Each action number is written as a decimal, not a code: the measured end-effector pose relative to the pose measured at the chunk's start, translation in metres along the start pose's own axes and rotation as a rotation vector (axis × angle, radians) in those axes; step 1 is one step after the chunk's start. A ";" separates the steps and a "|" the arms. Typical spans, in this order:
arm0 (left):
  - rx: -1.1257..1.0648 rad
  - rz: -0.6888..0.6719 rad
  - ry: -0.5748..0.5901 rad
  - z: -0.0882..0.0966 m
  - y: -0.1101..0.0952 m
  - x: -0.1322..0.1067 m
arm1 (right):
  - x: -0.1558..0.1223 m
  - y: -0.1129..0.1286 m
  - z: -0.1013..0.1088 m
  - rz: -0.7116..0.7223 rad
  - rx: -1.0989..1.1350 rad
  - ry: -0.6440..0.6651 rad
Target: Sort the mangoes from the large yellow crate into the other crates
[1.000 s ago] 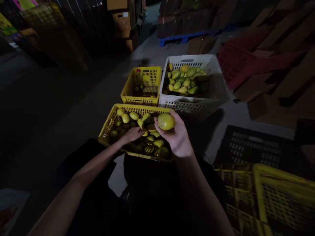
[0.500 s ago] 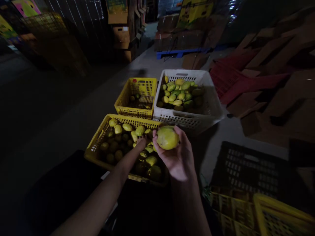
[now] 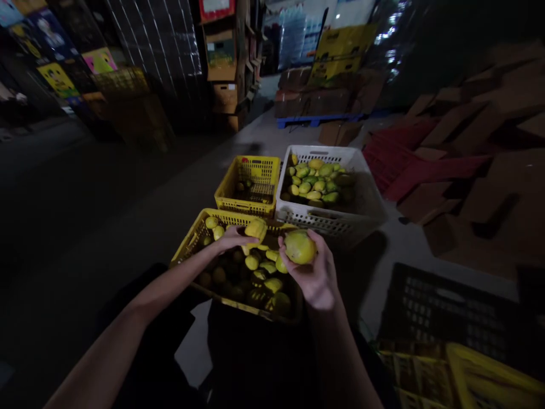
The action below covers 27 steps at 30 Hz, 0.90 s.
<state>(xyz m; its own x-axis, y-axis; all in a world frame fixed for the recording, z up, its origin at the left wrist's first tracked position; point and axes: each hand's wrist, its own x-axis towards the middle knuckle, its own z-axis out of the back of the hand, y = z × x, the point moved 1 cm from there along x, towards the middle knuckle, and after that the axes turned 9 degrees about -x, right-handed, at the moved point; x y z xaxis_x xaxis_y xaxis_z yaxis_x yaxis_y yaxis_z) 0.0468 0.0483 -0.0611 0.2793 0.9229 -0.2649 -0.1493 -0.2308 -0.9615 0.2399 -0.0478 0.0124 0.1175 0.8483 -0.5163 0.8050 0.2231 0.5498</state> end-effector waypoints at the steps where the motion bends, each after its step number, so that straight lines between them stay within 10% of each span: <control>1: -0.178 0.002 0.027 0.008 -0.010 -0.011 | 0.001 -0.004 0.000 -0.003 -0.022 0.026; 9: -0.694 -0.098 -0.013 0.030 -0.030 -0.085 | -0.003 -0.044 -0.017 -0.147 -0.228 0.127; 18: -0.542 -0.341 -0.108 0.020 -0.022 -0.092 | -0.016 -0.056 -0.029 -0.059 -0.306 0.281; 27: -0.741 -0.310 -0.065 0.034 -0.018 -0.094 | -0.022 -0.056 -0.040 0.120 -0.338 0.299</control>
<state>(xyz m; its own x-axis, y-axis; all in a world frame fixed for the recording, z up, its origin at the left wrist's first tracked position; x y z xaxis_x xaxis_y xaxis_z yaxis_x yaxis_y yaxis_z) -0.0095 -0.0238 -0.0164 0.1459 0.9893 0.0047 0.6006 -0.0848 -0.7950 0.1690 -0.0596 0.0197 -0.0146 0.9680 -0.2507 0.5552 0.2163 0.8031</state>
